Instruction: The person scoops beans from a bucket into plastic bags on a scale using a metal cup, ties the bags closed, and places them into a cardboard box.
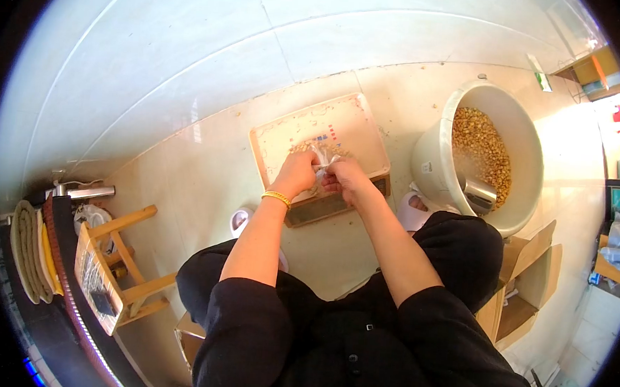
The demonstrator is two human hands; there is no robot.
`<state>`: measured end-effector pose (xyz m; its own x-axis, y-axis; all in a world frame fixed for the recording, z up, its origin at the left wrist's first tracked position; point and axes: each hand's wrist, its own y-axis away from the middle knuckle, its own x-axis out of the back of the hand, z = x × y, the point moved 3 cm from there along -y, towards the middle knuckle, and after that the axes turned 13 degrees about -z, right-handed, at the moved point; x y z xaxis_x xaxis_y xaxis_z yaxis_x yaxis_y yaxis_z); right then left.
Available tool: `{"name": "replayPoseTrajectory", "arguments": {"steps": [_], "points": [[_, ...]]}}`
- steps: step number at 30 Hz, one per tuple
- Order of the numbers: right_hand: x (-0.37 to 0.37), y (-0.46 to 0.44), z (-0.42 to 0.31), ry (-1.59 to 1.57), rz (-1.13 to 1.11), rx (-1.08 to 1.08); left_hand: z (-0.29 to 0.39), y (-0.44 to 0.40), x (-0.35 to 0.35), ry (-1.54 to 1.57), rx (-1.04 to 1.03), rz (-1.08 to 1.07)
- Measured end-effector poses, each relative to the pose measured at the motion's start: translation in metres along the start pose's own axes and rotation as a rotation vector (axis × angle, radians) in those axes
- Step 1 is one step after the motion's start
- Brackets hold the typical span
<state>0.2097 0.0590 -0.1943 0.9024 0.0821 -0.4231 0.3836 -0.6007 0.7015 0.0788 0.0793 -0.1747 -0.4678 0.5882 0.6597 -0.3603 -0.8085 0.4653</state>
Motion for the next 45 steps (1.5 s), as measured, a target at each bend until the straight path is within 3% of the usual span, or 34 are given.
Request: {"name": "replayPoseTrajectory", "arguments": {"steps": [4,12,16,17,19,20,22,24,25,27,28,31,34,36,37,42,44,45], "points": [[0.005,-0.006,0.003,-0.041,0.05,0.064,0.005,0.001,0.003,-0.025,0.008,0.013],[0.006,0.002,-0.003,-0.082,0.041,0.045,0.005,0.007,0.014,-0.231,0.329,0.109],[0.012,-0.004,0.0,0.083,0.033,0.111,0.0,0.005,0.015,-0.222,0.347,0.079],[0.015,-0.007,0.005,0.082,0.031,0.112,0.004,0.007,0.017,-0.21,0.258,0.14],[0.011,-0.004,-0.002,0.909,0.298,0.376,0.017,0.014,0.027,-0.208,0.175,0.208],[0.007,-0.004,0.004,0.904,0.292,0.382,0.025,0.015,0.032,-0.142,0.147,0.235],[-0.013,0.004,0.007,1.469,0.471,0.635,0.048,0.026,0.046,-0.088,0.129,0.269],[-0.024,0.003,0.009,1.357,0.337,0.554,0.079,0.039,0.054,-0.064,-0.008,0.112],[-0.028,0.002,0.012,1.254,0.212,0.46,0.101,0.055,0.06,-0.06,-0.141,0.143],[-0.028,-0.017,0.027,1.24,0.173,0.748,0.143,0.093,0.066,-0.043,-0.312,0.144],[-0.035,-0.011,0.019,1.266,0.157,0.603,0.162,0.114,0.068,-0.03,-0.356,0.115],[-0.043,0.011,0.003,1.332,0.13,0.148,0.22,0.194,0.075,0.11,-0.774,-0.008],[-0.045,0.017,-0.012,1.215,0.186,0.327,0.265,0.248,0.059,0.264,-1.0,-0.272],[-0.043,0.031,-0.022,0.906,0.189,0.535,0.284,0.272,0.058,0.481,-1.084,-0.275],[-0.044,0.034,-0.027,0.916,0.193,0.544,0.291,0.283,0.059,0.597,-1.105,-0.288],[-0.047,0.116,-0.08,0.32,-0.007,0.586,0.315,0.326,0.052,0.771,-1.223,-0.353],[-0.043,0.159,-0.11,0.302,-0.003,0.632,0.321,0.339,0.046,0.806,-1.275,-0.38],[-0.036,0.184,-0.125,0.284,-0.007,0.664,0.32,0.342,0.044,0.806,-1.32,-0.221]]}}
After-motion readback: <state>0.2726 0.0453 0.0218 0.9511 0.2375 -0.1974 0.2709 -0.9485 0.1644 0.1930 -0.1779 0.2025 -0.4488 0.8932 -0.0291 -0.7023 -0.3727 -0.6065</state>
